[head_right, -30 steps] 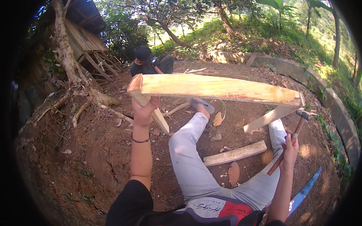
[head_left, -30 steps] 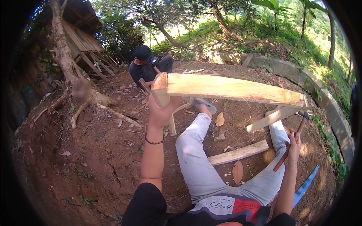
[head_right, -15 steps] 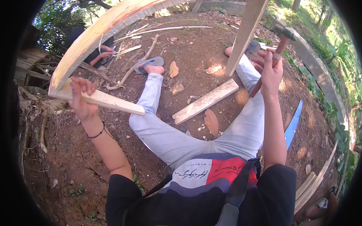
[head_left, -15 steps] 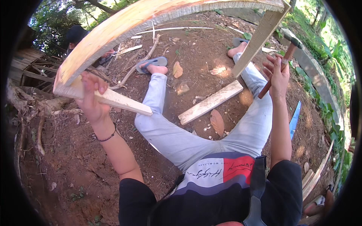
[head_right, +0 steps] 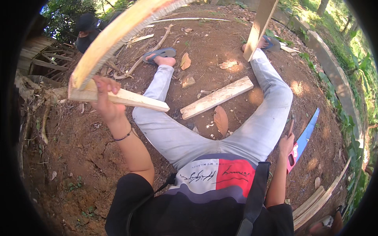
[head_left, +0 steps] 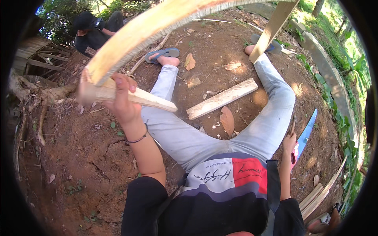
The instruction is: The person assembles a wooden frame by positioning wood pieces and driving nails into the joints using a hammer while sitting on the ground.
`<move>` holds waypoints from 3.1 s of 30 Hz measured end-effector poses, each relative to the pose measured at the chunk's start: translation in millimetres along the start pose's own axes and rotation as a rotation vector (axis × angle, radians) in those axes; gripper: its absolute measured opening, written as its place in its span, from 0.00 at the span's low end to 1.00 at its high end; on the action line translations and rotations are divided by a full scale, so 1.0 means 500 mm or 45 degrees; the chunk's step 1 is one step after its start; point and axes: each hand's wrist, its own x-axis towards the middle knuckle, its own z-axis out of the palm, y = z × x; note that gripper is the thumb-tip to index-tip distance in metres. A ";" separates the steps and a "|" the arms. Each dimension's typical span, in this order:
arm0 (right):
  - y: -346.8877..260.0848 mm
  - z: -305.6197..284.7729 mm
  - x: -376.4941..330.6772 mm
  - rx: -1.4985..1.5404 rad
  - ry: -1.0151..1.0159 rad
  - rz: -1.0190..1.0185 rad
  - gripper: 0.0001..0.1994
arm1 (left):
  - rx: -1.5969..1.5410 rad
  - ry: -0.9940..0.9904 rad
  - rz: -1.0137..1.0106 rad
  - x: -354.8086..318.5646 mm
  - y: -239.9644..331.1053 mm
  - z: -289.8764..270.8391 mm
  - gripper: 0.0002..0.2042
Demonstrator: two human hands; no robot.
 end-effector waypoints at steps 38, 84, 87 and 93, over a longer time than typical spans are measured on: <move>-0.529 0.195 0.197 1.428 -0.691 -0.431 0.17 | -0.166 -0.035 -0.553 -0.248 -0.361 -0.160 0.12; -0.548 0.209 0.209 1.557 -0.768 -0.441 0.21 | -0.148 0.405 -0.749 -0.362 -0.394 -0.090 0.06; -0.549 0.209 0.209 1.581 -0.778 -0.425 0.22 | -0.136 0.422 -0.758 -0.356 -0.385 -0.080 0.07; -0.549 0.206 0.207 1.518 -0.789 -0.441 0.23 | -0.063 0.407 -0.791 -0.368 -0.402 -0.102 0.08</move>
